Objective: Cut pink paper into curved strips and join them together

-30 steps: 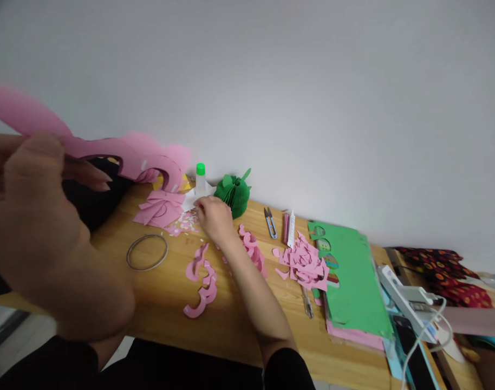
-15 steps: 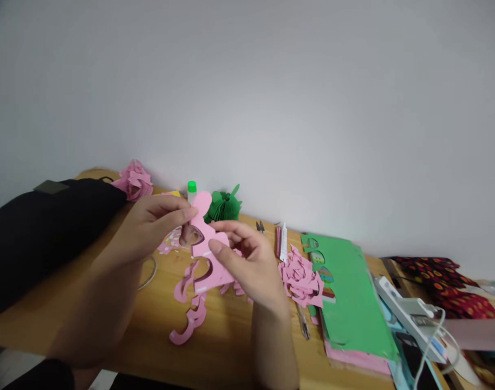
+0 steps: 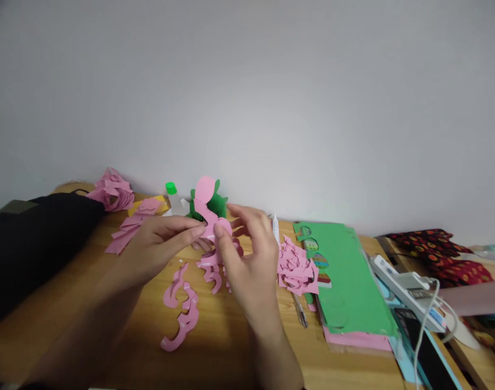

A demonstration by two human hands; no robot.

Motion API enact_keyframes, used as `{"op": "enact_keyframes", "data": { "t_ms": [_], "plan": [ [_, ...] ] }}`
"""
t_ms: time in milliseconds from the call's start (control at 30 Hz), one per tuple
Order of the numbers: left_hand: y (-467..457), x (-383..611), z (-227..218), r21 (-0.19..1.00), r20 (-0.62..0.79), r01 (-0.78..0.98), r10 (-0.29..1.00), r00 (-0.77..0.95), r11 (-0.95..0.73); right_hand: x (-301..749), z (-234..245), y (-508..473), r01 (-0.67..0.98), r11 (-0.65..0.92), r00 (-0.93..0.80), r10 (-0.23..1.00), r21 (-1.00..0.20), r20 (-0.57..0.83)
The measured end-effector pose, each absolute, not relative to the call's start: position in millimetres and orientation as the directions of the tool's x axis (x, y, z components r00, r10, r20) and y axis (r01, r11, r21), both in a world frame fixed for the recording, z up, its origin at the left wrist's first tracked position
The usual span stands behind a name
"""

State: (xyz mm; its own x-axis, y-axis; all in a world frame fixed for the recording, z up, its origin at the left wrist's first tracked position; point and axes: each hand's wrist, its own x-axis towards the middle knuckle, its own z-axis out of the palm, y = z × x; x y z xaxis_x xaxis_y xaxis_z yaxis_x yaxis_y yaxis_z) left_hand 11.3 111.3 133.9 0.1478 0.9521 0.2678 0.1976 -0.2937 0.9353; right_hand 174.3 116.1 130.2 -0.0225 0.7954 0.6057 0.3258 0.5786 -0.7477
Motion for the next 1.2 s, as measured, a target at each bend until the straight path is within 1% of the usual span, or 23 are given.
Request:
{"op": "enact_keyframes", "data": {
  "t_ms": [67,100,167,233,400,467,567,800,967,1200],
  "plan": [
    [109.9,13.2,134.3,0.938,0.272,0.197,0.957,0.101,-0.287,174.9,133.3,112.5,0.484,0.655,0.011,0.659,-0.581,0.752],
    [109.2,13.7,134.5,0.937,0.281,0.194,0.957,0.078,-0.291,175.3,134.9,110.2,0.541,0.671,-0.016,0.611,-0.507,0.791],
    [107.5,14.1,134.8,0.932,0.311,0.189,0.95,0.026,-0.31,176.0,137.0,105.7,0.598,0.686,-0.109,0.581,-0.414,0.807],
    [105.6,14.1,134.4,0.925,0.339,0.19,0.94,-0.025,-0.329,175.6,137.1,102.1,0.615,0.69,-0.167,0.588,-0.382,0.792],
    [100.6,15.1,132.5,0.897,0.405,0.247,0.905,-0.131,-0.366,168.1,133.0,97.9,0.615,0.692,-0.123,0.557,-0.378,0.821],
    [98.0,16.3,133.6,0.883,0.445,0.235,0.884,-0.145,-0.407,163.8,131.7,96.6,0.616,0.684,-0.08,0.548,-0.391,0.833],
    [93.5,18.5,138.4,0.844,0.513,0.246,0.85,-0.118,-0.476,159.0,130.0,94.5,0.616,0.671,-0.02,0.538,-0.413,0.843],
    [88.7,23.5,142.4,0.747,0.62,0.424,0.766,-0.168,-0.512,157.3,123.7,92.4,0.58,0.691,0.002,0.529,-0.432,0.849],
    [87.7,23.8,139.5,0.732,0.627,0.467,0.76,-0.174,-0.497,156.9,123.4,92.5,0.584,0.707,-0.026,0.508,-0.4,0.861],
    [86.7,24.0,141.1,0.732,0.635,0.462,0.747,-0.195,-0.501,158.2,126.2,91.4,0.579,0.723,-0.059,0.497,-0.376,0.866]
  ]
}}
